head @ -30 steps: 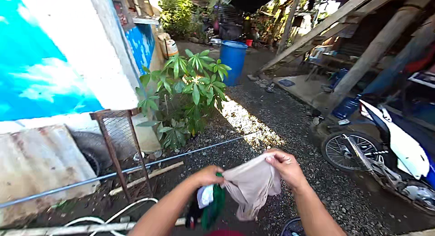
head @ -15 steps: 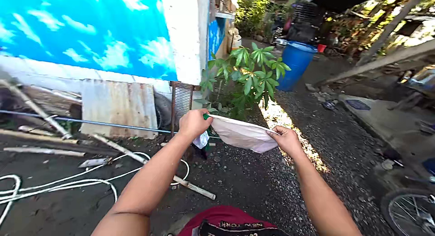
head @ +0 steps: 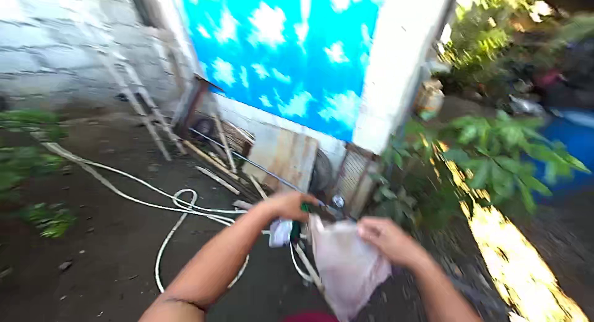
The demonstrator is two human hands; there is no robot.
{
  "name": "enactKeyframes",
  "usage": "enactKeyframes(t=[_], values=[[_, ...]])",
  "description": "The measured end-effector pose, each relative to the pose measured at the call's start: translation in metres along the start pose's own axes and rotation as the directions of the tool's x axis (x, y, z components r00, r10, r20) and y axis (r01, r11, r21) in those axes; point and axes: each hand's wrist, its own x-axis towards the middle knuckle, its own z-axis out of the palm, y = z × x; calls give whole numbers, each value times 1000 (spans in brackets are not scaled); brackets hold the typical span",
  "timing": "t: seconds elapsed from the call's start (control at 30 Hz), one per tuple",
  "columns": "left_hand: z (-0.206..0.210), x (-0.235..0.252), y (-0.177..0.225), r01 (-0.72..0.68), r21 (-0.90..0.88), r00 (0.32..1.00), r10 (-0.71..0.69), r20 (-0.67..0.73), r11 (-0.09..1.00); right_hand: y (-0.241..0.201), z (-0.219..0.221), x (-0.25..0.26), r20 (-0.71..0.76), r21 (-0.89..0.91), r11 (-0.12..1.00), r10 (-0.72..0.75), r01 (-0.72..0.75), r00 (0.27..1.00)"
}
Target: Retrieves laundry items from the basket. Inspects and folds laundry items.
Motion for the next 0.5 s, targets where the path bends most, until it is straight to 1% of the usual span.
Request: enactKeyframes(t=[0.03,0.07,0.13,0.17,0.23,0.33,0.4,0.43,0.5], values=[[-5,-16,-15,-15,-52,1000,16,20,999,-11,23,25,52,-83,996,-27,32,998],[-8,-29,-28,-23,-105,999,25,21,994,-18,47,50,77,-120,989,-72,81,994],[-7,-47,-52,-25,-210,999,29,17,977,-31,91,99,89,-116,980,-150,160,985],[-7,-52,-65,-9,-251,1000,13,15,968,-41,110,123,103,-99,979,-166,176,981],[-8,-58,-96,57,-361,998,-62,-1,931,-69,137,165,133,-108,978,-164,179,977],[-7,-72,-138,113,-551,978,-190,-84,827,-108,161,214,192,-120,968,-196,222,962],[-15,-80,-154,134,-598,972,-222,-76,790,-117,172,249,203,-42,962,-258,271,945],[-24,-83,-162,141,-604,970,-230,-73,785,-117,177,268,174,28,960,-279,278,944],[-45,-86,-181,155,-614,962,-259,-84,774,-104,188,307,44,196,948,-265,252,963]])
